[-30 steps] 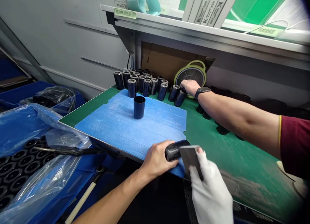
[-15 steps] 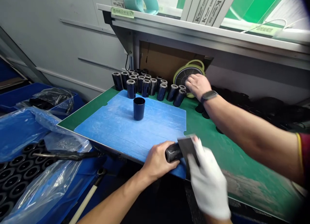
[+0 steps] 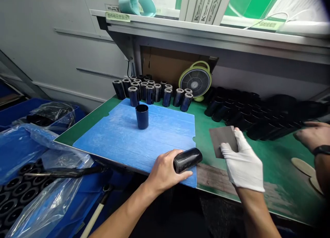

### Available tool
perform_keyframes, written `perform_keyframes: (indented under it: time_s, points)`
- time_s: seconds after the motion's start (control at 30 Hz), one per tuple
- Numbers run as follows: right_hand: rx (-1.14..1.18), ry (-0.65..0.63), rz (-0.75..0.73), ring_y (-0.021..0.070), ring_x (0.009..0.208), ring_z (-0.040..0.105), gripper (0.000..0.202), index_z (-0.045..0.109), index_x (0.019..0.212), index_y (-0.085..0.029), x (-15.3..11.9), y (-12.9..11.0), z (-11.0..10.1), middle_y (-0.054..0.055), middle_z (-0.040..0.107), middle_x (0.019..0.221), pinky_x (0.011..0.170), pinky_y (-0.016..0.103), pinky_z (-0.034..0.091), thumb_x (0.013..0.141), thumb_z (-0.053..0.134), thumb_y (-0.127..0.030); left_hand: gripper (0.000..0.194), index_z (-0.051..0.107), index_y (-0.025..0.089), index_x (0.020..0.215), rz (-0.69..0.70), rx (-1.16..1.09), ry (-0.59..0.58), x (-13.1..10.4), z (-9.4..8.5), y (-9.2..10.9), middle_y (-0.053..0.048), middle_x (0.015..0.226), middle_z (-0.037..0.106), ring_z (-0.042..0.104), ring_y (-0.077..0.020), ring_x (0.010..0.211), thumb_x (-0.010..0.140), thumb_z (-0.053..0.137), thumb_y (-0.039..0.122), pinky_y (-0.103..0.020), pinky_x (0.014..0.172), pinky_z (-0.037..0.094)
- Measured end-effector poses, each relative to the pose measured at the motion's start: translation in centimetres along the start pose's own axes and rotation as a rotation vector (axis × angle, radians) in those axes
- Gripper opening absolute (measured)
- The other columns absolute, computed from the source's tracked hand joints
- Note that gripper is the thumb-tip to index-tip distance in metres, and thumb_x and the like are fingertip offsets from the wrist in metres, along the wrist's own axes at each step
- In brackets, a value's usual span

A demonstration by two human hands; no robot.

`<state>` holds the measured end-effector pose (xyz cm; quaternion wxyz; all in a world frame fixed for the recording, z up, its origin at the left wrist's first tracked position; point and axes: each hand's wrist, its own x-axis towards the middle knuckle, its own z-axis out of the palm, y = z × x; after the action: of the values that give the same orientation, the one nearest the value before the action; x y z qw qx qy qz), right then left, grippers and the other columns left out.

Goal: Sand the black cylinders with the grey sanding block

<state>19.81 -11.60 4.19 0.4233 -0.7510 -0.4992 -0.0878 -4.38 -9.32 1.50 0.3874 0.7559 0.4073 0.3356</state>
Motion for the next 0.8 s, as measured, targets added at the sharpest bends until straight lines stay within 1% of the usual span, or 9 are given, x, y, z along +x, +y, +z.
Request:
perform_keyframes:
  time_s: [0.07,0.17,0.27,0.33,0.43,0.53,0.57,0.7,0.8]
  points:
    - [0.067,-0.041,-0.032,0.0248,0.124,0.062,0.061,0.049,0.150,-0.027,-2.1,-0.7,0.3,0.005,0.061,0.140,0.109,0.040,0.049,0.091,0.062,-0.035,0.051,0.068,0.023,0.119,0.016,0.030,-0.001,0.3,0.0,-0.1,-0.005,0.111,0.076,0.072,-0.0260,0.100,0.072,0.083,0.034,-0.036,0.090,0.057]
    - [0.165,-0.116,-0.209,0.0186,0.122,0.062,0.058,0.042,0.154,-0.030,-5.7,-2.2,0.3,0.004,0.062,0.137,0.107,0.034,0.050,0.097,0.056,-0.027,0.047,0.068,0.023,0.119,0.029,0.011,0.016,0.6,0.2,-0.5,-0.004,0.110,0.076,0.072,-0.0240,0.098,0.074,0.081,0.029,-0.034,0.091,0.057]
    - [0.217,-0.193,-0.235,0.0181,0.118,0.063,0.059,0.037,0.156,-0.031,-7.8,-3.0,0.0,0.006,0.063,0.133,0.102,0.033,0.052,0.099,0.053,-0.023,0.044,0.069,0.023,0.116,0.010,-0.037,0.012,0.7,0.5,-0.7,-0.003,0.107,0.076,0.073,-0.0223,0.094,0.074,0.081,0.027,-0.031,0.087,0.058]
    - [0.151,-0.156,-0.216,0.0198,0.114,0.065,0.057,0.039,0.155,-0.029,-7.6,-3.3,0.1,0.007,0.064,0.130,0.097,0.034,0.054,0.100,0.053,-0.024,0.044,0.069,0.023,0.116,0.012,-0.039,0.013,0.7,0.6,-0.8,-0.003,0.107,0.076,0.073,-0.0226,0.094,0.073,0.081,0.027,-0.031,0.087,0.058]
    - [-0.026,-0.078,-0.242,0.0213,0.101,0.068,0.053,0.045,0.152,-0.028,-6.2,-3.7,0.7,0.007,0.068,0.119,0.083,0.034,0.057,0.100,0.051,-0.027,0.048,0.069,0.022,0.117,0.023,-0.031,0.022,0.7,0.5,-0.7,-0.004,0.108,0.076,0.073,-0.0237,0.096,0.072,0.082,0.027,-0.033,0.090,0.057]
    - [0.059,-0.183,-0.280,0.0192,0.105,0.067,0.057,0.037,0.156,-0.030,-5.8,-3.9,0.6,0.006,0.066,0.123,0.086,0.032,0.057,0.101,0.048,-0.025,0.046,0.070,0.022,0.116,0.011,-0.056,0.012,0.7,0.4,-0.8,-0.003,0.106,0.077,0.073,-0.0230,0.095,0.072,0.082,0.026,-0.032,0.088,0.057]
    - [0.094,-0.188,-0.278,0.0183,0.107,0.067,0.058,0.035,0.157,-0.030,-6.0,-3.9,0.6,0.006,0.066,0.125,0.089,0.032,0.056,0.101,0.048,-0.024,0.046,0.070,0.022,0.116,0.009,-0.064,0.006,0.8,0.4,-0.8,-0.003,0.106,0.077,0.073,-0.0227,0.095,0.072,0.082,0.025,-0.031,0.088,0.057]
    - [0.000,-0.053,-0.224,0.0205,0.103,0.068,0.053,0.043,0.153,-0.029,-6.3,-3.9,0.7,0.008,0.066,0.126,0.086,0.035,0.056,0.100,0.050,-0.027,0.049,0.070,0.022,0.118,0.005,-0.070,0.004,0.9,0.4,-0.9,-0.004,0.108,0.077,0.073,-0.0240,0.098,0.071,0.083,0.027,-0.033,0.091,0.057]
    - [0.060,-0.167,-0.240,0.0204,0.108,0.066,0.055,0.039,0.155,-0.030,-6.6,-3.8,0.4,0.007,0.066,0.127,0.089,0.034,0.056,0.101,0.049,-0.028,0.047,0.070,0.022,0.116,-0.009,-0.084,0.002,1.0,0.3,-0.9,-0.003,0.107,0.077,0.073,-0.0239,0.097,0.071,0.083,0.027,-0.033,0.090,0.058]
